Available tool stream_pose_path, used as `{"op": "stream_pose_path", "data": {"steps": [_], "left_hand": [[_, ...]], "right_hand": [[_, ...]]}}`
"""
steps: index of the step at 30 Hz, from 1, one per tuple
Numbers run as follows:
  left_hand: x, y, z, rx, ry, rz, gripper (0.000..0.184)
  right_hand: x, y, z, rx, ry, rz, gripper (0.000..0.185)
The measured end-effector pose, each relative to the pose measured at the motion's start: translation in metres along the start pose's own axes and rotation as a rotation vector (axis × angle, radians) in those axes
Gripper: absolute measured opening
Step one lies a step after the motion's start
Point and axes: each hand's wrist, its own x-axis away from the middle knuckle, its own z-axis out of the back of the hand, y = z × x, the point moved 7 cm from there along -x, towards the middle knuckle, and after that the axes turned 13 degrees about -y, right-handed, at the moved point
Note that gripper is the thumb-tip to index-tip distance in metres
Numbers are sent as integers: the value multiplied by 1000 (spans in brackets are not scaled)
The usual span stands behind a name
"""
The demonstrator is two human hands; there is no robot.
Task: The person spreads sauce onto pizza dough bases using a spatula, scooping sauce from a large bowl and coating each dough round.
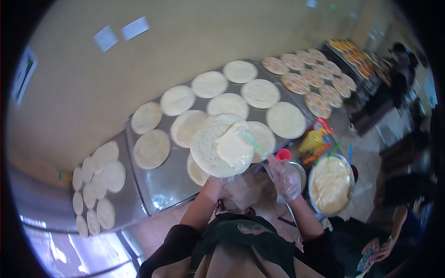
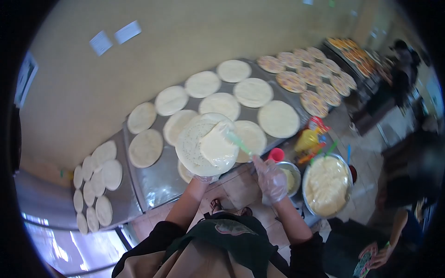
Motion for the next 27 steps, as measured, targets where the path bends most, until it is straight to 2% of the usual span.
{"op": "stream_pose_path", "data": {"steps": [2, 4, 6, 8, 10, 12, 14, 16, 19, 24, 26, 27], "left_hand": [[38, 50, 5, -45, 15, -89, 66], [71, 96, 4, -91, 29, -175, 66], [92, 137, 3, -127, 41, -259, 66], [114, 174, 2, -159, 60, -336, 66], [130, 206, 5, -192, 71, -392, 66], [161, 223, 8, -213, 92, -430, 66], [180, 244, 7, -231, 116, -459, 66], [188, 258, 7, -258, 136, -479, 66], [207, 271, 5, -293, 155, -494, 66], [243, 287, -4, -336, 178, -508, 66], [248, 293, -7, -360, 190, -527, 66], [258, 289, -9, -371, 195, -542, 66]], "right_hand": [[-40, -19, -22, -12, -37, 85, 42], [-70, -44, -30, -108, -8, 62, 41], [-71, -81, -49, -97, -37, 124, 39], [-55, -128, -70, -96, -151, 435, 41], [-54, -138, -106, -113, -170, 474, 41], [-64, -144, -129, -126, -197, 493, 41], [-101, -138, -138, -196, -144, 261, 44], [-112, -149, -138, -245, -110, 285, 44], [-102, -182, -142, -202, -254, 487, 46], [-134, -175, -168, -141, -210, 448, 51], [-147, -171, -159, -402, -216, 359, 53], [-140, -183, -148, -301, -158, 507, 56]]}}
